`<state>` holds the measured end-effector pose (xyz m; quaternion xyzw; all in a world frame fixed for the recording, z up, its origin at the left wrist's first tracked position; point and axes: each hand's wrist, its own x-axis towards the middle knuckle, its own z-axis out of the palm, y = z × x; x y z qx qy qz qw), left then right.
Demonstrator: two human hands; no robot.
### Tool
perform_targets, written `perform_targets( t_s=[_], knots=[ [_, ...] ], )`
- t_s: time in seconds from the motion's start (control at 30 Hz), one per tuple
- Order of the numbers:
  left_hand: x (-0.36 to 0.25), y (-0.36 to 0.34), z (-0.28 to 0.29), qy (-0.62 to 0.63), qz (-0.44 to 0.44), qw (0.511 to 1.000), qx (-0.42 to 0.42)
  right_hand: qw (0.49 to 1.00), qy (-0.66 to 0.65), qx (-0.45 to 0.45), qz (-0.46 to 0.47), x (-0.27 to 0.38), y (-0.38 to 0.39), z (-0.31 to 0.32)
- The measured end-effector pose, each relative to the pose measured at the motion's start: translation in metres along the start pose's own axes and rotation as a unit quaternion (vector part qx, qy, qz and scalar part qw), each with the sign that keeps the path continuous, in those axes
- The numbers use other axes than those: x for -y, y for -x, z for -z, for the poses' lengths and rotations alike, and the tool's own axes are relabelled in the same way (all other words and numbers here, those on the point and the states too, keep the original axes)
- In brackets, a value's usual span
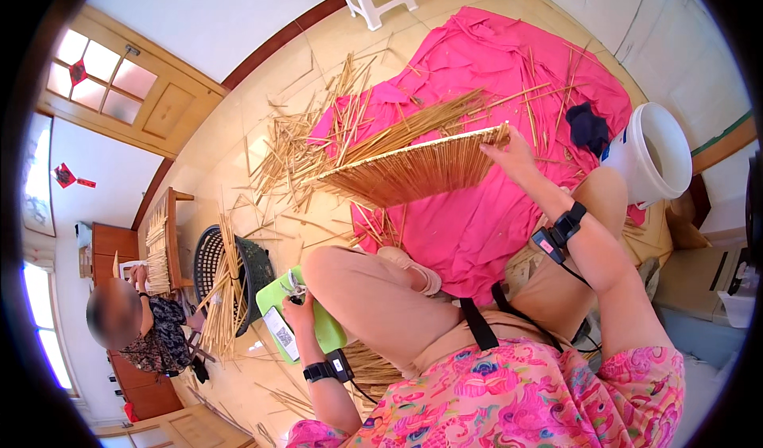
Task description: The person wipes individual bamboo sticks with a blue cloth, then gathers them into a bundle. The person then lifts a woven bamboo mat and places it on the floor.
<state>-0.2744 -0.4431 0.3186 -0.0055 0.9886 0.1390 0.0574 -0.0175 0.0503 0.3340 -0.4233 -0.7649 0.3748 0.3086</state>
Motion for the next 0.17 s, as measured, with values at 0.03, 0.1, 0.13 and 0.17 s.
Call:
perform_targets(
  t_s=[0.03, 0.1, 0.13, 0.17],
  knots=[
    [0.013, -0.01, -0.003, 0.02, -0.011, 1.0, -0.003, 1.0, -0.018, -0.003, -0.006, 0.004, 0.002, -0.002],
    [0.014, -0.017, -0.006, 0.068, -0.029, 0.997, -0.004, 1.0, -0.014, 0.01, -0.024, -0.001, -0.002, -0.001],
    [0.008, -0.016, -0.003, 0.048, -0.011, 0.998, 0.039, 0.999, -0.01, 0.018, -0.033, 0.0, -0.004, 0.0],
    [0.001, -0.016, 0.002, 0.028, 0.008, 0.996, 0.081, 0.999, 0.027, 0.012, -0.039, 0.002, -0.002, 0.002]
  ],
)
